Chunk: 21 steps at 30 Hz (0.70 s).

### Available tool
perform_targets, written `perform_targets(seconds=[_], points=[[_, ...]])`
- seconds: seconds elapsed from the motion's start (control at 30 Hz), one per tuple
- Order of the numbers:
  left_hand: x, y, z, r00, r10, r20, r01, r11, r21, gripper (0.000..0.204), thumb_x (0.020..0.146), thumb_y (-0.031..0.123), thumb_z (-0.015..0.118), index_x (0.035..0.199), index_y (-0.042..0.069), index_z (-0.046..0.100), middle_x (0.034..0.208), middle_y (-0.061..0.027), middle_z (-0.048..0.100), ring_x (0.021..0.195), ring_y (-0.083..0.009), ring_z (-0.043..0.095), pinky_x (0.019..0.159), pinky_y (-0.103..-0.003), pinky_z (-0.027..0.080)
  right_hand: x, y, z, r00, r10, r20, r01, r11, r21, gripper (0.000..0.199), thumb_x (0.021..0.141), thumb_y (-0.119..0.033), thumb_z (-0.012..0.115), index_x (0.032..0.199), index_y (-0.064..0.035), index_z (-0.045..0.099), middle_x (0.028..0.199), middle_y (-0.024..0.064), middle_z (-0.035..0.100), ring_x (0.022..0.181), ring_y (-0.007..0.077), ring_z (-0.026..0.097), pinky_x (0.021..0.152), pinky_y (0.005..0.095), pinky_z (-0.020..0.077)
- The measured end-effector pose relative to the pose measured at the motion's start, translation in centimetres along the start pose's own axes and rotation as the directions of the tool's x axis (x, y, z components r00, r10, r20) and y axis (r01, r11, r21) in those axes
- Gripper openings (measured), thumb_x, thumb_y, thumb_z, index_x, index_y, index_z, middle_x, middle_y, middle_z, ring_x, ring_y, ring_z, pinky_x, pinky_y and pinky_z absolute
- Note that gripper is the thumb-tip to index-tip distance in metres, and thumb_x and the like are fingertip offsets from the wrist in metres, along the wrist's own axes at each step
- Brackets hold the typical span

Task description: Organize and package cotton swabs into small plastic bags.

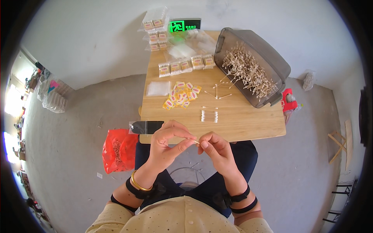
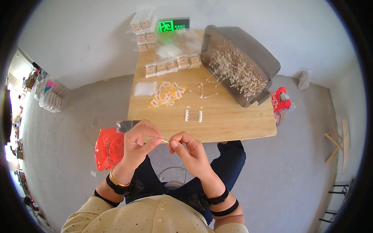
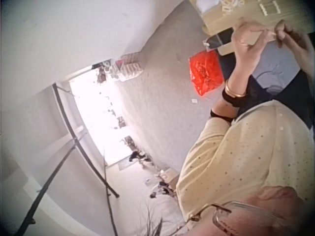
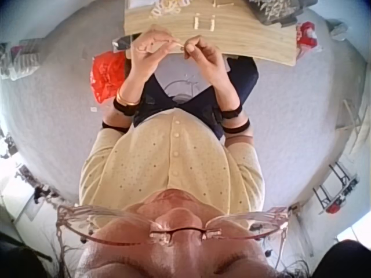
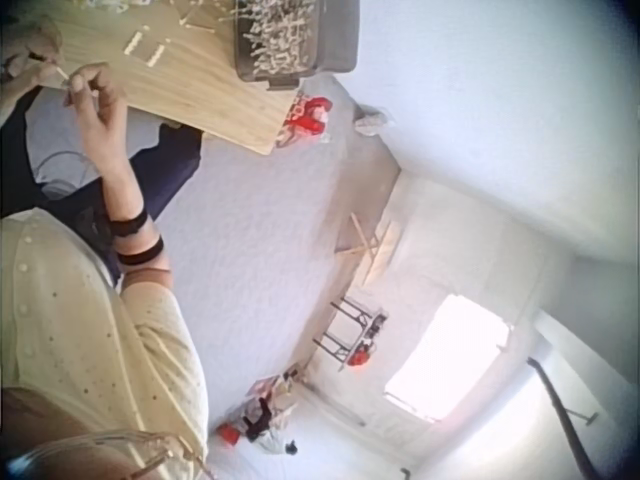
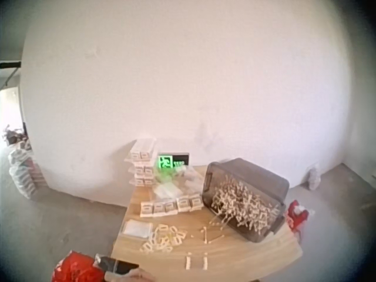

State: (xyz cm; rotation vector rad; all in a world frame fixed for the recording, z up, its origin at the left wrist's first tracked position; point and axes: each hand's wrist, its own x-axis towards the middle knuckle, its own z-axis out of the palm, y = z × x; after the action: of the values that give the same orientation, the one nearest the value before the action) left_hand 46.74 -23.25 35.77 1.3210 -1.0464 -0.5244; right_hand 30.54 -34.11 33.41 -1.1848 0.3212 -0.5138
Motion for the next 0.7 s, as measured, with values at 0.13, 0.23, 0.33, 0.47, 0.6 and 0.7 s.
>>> perform_targets(seconds=[0.13,0.23,0.33,0.47,0.6,0.7], points=[[0.3,-2.3,-0.6,0.998,0.001,0.061,-0.010,0.989,0.145,0.018,0.082,0.014,0.082,0.099,0.007,0.076,0.093,-0.0039,0.070,0.091,-0.0168,0.062,0.086,-0.031,0.044,1.0,1.7,-1.0,0.999,0.010,-0.040,-0.012,0.999,-0.050,0.010,0.101,-0.011,0.062,0.103,-0.0007,0.064,0.091,0.0016,0.065,0.082,0.0099,0.059,0.079,0.0263,0.0476],[1.3,-3.8,0.0,0.990,-0.101,0.095,0.080,0.977,0.196,0.036,0.082,0.016,0.082,0.114,0.004,0.070,0.109,-0.0085,0.067,0.101,-0.0208,0.062,0.091,-0.034,0.046,2.6,3.7,-3.7,0.995,-0.018,-0.095,0.003,0.987,-0.163,0.010,0.099,-0.010,0.064,0.100,-0.0003,0.065,0.092,0.0025,0.066,0.082,0.0099,0.060,0.077,0.0267,0.0477],[1.3,-7.4,0.3,0.955,-0.266,0.129,0.229,0.942,0.245,0.053,0.083,0.022,0.083,0.129,0.004,0.063,0.122,-0.0105,0.063,0.111,-0.0239,0.060,0.098,-0.037,0.046,5.9,5.3,-8.4,0.955,-0.116,-0.272,-0.065,0.813,-0.578,0.010,0.095,-0.011,0.068,0.096,-0.0009,0.068,0.091,0.0066,0.068,0.081,0.0143,0.062,0.073,0.0302,0.0484],[0.1,-12.5,0.0,0.878,-0.437,0.193,0.344,0.859,0.380,0.054,0.084,0.026,0.082,0.130,0.004,0.063,0.122,-0.0121,0.064,0.113,-0.0250,0.061,0.099,-0.037,0.047,10.8,9.5,-13.6,0.904,-0.356,-0.236,-0.036,0.486,-0.873,0.004,0.090,-0.009,0.069,0.091,-0.0045,0.068,0.089,0.0084,0.067,0.086,0.0260,0.061,0.077,0.0379,0.0490],[-0.8,-14.6,0.3,0.902,-0.382,0.201,0.272,0.864,0.423,0.046,0.083,0.028,0.082,0.120,0.003,0.069,0.112,-0.0151,0.068,0.102,-0.0284,0.067,0.091,-0.039,0.052,13.7,11.3,-15.3,0.911,-0.399,-0.105,0.020,0.297,-0.955,0.004,0.085,-0.007,0.071,0.088,-0.0083,0.068,0.091,0.0072,0.066,0.094,0.0307,0.060,0.079,0.0413,0.0489],[-0.8,-15.2,0.3,0.902,-0.384,0.198,0.282,0.869,0.406,0.040,0.085,0.024,0.080,0.116,0.003,0.070,0.107,-0.0158,0.069,0.100,-0.0287,0.068,0.090,-0.038,0.053,14.4,12.3,-15.4,0.933,-0.347,-0.097,0.016,0.310,-0.951,0.008,0.084,-0.006,0.070,0.089,-0.0113,0.069,0.096,0.0060,0.065,0.097,0.0307,0.058,0.082,0.0419,0.0479]])
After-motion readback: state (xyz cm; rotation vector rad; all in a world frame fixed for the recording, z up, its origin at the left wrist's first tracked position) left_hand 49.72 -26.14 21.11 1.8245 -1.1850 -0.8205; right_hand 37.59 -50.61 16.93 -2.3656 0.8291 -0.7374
